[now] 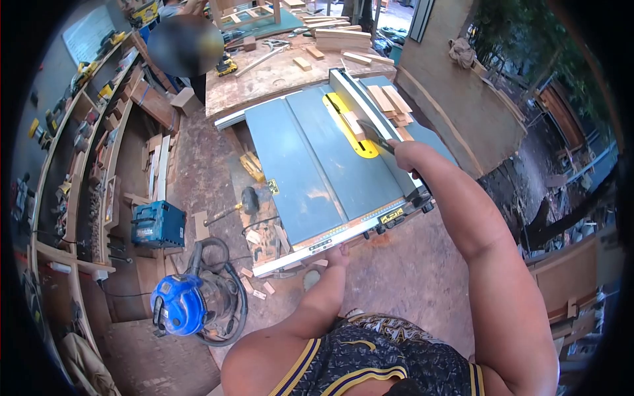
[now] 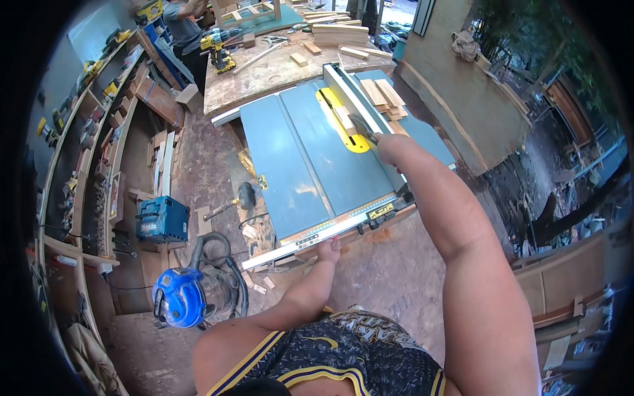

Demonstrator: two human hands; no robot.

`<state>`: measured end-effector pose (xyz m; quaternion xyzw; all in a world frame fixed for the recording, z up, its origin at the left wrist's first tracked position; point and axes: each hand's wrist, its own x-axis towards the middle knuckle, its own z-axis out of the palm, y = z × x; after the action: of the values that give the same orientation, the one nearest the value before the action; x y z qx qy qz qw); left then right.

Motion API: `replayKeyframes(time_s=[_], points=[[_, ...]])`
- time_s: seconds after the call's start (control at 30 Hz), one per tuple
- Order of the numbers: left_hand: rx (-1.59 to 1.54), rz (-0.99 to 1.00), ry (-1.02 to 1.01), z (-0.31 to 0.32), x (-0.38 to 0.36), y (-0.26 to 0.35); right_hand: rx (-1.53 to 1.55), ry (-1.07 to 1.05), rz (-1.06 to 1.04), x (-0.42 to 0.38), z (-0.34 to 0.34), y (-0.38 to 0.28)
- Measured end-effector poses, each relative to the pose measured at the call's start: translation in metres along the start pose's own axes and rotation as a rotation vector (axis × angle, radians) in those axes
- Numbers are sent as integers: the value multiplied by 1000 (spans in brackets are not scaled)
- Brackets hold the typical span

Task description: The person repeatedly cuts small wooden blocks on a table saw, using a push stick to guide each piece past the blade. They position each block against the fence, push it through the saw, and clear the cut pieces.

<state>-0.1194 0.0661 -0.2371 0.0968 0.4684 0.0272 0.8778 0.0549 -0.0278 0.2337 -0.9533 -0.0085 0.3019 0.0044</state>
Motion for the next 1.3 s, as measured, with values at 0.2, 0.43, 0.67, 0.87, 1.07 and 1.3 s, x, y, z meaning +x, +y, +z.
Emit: replayKeyframes(time_s=[0.2, 0.43, 0.67, 0.87, 1.07, 1.3], points=[[-1, 45, -61, 6, -14, 0, -22, 7, 13, 12, -9, -8], [-8, 106, -260, -11, 4, -6, -31, 44, -14, 33, -25, -31], [71, 145, -424, 27, 52, 17, 270, 400, -255, 144, -43, -59], [213, 160, -451, -2, 48, 40, 531, 858, -363, 74, -111, -48], [345, 74, -463, -48, 17, 3, 238, 316, -282, 15, -89, -13], [447, -3, -360, -80, -15, 26, -381, 24, -193, 106, -111, -68]])
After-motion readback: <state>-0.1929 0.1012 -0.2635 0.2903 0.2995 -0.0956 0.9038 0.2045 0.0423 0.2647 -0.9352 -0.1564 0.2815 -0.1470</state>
